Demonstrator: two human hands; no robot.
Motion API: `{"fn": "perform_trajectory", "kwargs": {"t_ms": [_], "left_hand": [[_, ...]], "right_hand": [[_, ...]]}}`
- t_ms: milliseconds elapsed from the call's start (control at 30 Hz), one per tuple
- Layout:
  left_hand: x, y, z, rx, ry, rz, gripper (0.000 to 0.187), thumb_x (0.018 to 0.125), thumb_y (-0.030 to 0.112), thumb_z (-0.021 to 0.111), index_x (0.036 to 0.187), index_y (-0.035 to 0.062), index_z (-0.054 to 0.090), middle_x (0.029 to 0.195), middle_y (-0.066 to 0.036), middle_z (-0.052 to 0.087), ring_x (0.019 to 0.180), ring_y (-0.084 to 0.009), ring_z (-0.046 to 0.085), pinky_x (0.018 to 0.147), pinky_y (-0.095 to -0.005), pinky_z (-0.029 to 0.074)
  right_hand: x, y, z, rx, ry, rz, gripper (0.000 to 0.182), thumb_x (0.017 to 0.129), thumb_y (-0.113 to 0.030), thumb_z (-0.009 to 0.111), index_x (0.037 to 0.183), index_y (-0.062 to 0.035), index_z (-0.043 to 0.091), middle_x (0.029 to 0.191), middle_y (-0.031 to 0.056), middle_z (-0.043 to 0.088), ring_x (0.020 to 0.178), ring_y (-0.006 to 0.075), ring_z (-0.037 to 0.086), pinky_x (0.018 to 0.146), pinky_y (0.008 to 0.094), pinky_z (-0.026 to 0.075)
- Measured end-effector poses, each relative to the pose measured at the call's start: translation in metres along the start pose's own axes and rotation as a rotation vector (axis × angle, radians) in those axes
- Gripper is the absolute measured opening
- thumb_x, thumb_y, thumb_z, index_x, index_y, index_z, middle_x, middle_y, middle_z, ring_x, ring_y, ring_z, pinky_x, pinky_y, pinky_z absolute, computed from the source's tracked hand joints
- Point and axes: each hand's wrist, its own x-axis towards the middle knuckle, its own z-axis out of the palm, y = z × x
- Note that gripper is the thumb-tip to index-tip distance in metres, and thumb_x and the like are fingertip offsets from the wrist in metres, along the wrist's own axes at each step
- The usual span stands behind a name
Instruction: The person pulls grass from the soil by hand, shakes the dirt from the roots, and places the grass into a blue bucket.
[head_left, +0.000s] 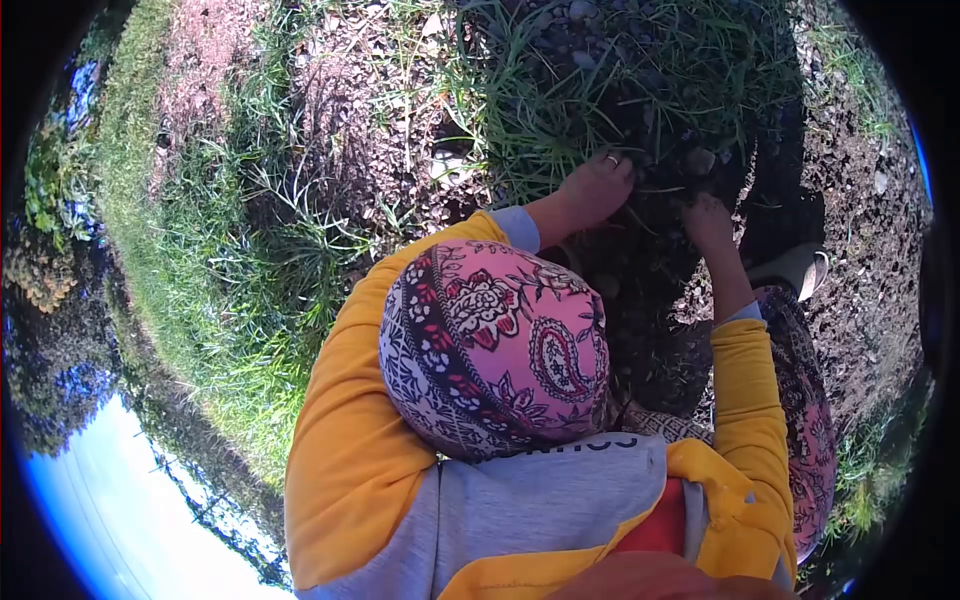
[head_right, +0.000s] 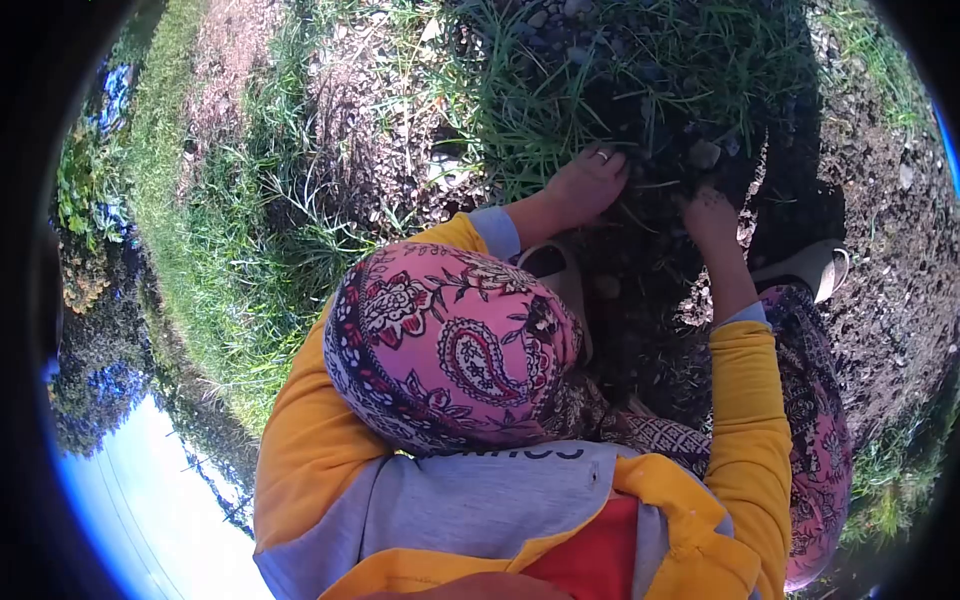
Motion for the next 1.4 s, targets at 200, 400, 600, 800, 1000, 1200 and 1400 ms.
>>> {"fn": "perform_trajectory", "kwargs": {"t_ms": [200, 400, 600, 800, 1000, 1200, 1400], "left_hand": [[-0.001, -0.017, -0.006, 0.195, -0.198, -0.249, 0.032, 0.075, 0.015, 0.051, 0.104, 0.0004, 0.053, 0.098, -0.013, 0.052, 0.09, -0.0259, 0.052, 0.075, -0.0376, 0.043], [-0.002, -0.021, 0.0, 0.252, -0.156, -0.4, 0.031, 0.077, 0.018, 0.049, 0.102, 0.0003, 0.054, 0.095, -0.013, 0.053, 0.088, -0.026, 0.053, 0.073, -0.0386, 0.042], [0.002, -0.032, -0.003, 0.164, -0.383, -0.525, 0.022, 0.076, 0.016, 0.049, 0.089, 0.003, 0.061, 0.086, -0.012, 0.06, 0.081, -0.0268, 0.058, 0.068, -0.0383, 0.044], [-0.008, -0.054, -0.003, -0.074, -0.519, -0.457, 0.019, 0.076, 0.016, 0.048, 0.081, 0.0066, 0.064, 0.083, -0.013, 0.064, 0.077, -0.026, 0.064, 0.06, -0.038, 0.049], [-0.023, -0.062, -0.001, -0.117, -0.489, -0.443, 0.019, 0.076, 0.015, 0.047, 0.085, 0.0071, 0.061, 0.083, -0.013, 0.064, 0.077, -0.0281, 0.063, 0.065, -0.0411, 0.05], [-0.042, -0.045, -0.019, -0.186, -0.441, -0.557, 0.017, 0.076, 0.013, 0.046, 0.087, 0.0063, 0.058, 0.08, -0.015, 0.063, 0.076, -0.032, 0.061, 0.065, -0.0428, 0.049], [-0.073, -0.026, -0.045, -0.092, -0.33, -0.586, 0.011, 0.076, 0.013, 0.048, 0.08, 0.0061, 0.055, 0.077, -0.013, 0.061, 0.075, -0.0305, 0.061, 0.064, -0.0415, 0.047]], "right_hand": [[-0.002, 0.008, 0.015, 0.008, -0.03, -0.059, 0.033, 0.075, -0.031, 0.06, 0.076, 0.0015, 0.057, 0.081, 0.0179, 0.058, 0.081, 0.0349, 0.056, 0.072, 0.0422, 0.045], [-0.006, 0.003, 0.008, -0.042, -0.059, -0.118, 0.028, 0.077, -0.028, 0.057, 0.078, 0.0007, 0.059, 0.082, 0.0154, 0.06, 0.082, 0.0322, 0.058, 0.071, 0.0394, 0.047], [-0.013, 0.004, 0.005, -0.098, -0.103, -0.141, 0.019, 0.078, -0.019, 0.051, 0.077, -0.0026, 0.061, 0.085, 0.0127, 0.061, 0.084, 0.0294, 0.059, 0.071, 0.039, 0.048], [-0.014, 0.02, 0.034, -0.132, -0.022, -0.2, 0.014, 0.069, -0.007, 0.049, 0.074, -0.0029, 0.061, 0.084, 0.0122, 0.061, 0.082, 0.0283, 0.06, 0.069, 0.0375, 0.049], [-0.02, 0.022, 0.037, -0.111, 0.143, -0.276, 0.013, 0.067, -0.008, 0.05, 0.073, -0.0036, 0.061, 0.082, 0.0111, 0.06, 0.078, 0.0277, 0.059, 0.068, 0.0373, 0.048], [-0.028, 0.023, 0.047, -0.038, 0.196, -0.196, 0.017, 0.078, -0.015, 0.048, 0.076, -0.0035, 0.06, 0.082, 0.011, 0.059, 0.078, 0.0288, 0.059, 0.066, 0.0392, 0.047], [-0.027, 0.022, 0.046, 0.001, 0.193, -0.197, 0.023, 0.083, -0.021, 0.045, 0.077, -0.0041, 0.06, 0.082, 0.0126, 0.059, 0.077, 0.0298, 0.058, 0.065, 0.0403, 0.046]]}}
